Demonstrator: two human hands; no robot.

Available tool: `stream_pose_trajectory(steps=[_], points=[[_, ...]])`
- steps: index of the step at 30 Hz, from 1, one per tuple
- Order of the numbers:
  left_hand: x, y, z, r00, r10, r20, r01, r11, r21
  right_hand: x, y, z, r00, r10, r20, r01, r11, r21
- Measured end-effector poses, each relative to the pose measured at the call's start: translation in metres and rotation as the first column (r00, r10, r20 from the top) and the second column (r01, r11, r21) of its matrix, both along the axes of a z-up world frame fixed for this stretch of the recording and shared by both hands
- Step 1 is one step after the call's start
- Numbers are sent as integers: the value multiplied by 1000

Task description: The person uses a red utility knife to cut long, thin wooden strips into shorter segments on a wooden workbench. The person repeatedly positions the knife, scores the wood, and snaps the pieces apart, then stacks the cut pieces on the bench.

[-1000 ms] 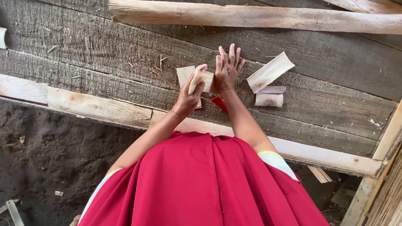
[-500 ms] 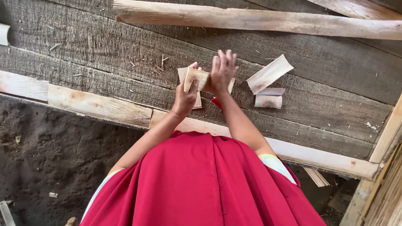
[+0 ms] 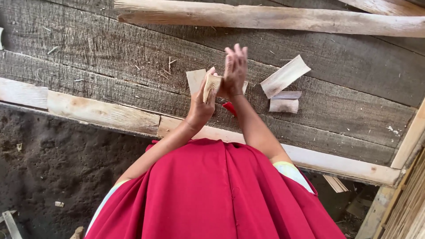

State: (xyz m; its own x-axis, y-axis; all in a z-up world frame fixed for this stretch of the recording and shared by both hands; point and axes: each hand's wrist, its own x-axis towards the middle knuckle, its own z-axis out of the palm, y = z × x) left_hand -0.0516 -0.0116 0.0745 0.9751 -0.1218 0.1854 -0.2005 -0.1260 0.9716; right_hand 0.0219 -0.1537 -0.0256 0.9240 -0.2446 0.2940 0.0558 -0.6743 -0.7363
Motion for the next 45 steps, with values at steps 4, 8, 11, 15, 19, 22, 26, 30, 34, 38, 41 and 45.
stream_pose_trajectory(steps=[4,8,11,15,19,22,26,30,34,38,41,45], points=[[5,-1,19,998,-61,-21,61,998,-31,4,-22,-30,982,-70,-175,49,992,-118],[3,-2,29,994,-106,-35,108,993,44,1,-8,-13,971,-69,-231,36,989,-142],[6,-9,39,989,-136,-51,140,986,86,1,-4,-3,973,-81,-216,42,983,-181],[12,0,25,999,-37,10,36,996,81,2,-1,-3,973,-99,-210,47,969,-241],[19,9,29,996,-31,-80,32,999,20,-8,-29,-24,985,-5,-175,-31,979,-199],[22,6,30,995,-25,-100,22,999,-30,-9,-36,-18,986,-35,-162,-31,922,-387],[20,1,22,995,-53,-80,47,996,-72,-12,-38,-17,989,-70,-133,18,934,-357],[25,14,36,967,-82,-240,39,983,-179,-14,-45,-23,992,7,-129,-39,968,-248],[31,31,6,908,-134,-397,-50,907,-419,-14,-71,-17,965,137,-225,-146,989,-28],[41,41,4,841,-66,-537,-240,845,-478,-14,-78,36,817,330,-474,-376,927,-3],[47,58,-60,819,-78,-569,-308,776,-550,-17,-69,67,705,399,-587,-406,905,128],[53,55,-57,782,-132,-609,-369,691,-622,-21,-69,73,675,469,-570,-371,883,288]])
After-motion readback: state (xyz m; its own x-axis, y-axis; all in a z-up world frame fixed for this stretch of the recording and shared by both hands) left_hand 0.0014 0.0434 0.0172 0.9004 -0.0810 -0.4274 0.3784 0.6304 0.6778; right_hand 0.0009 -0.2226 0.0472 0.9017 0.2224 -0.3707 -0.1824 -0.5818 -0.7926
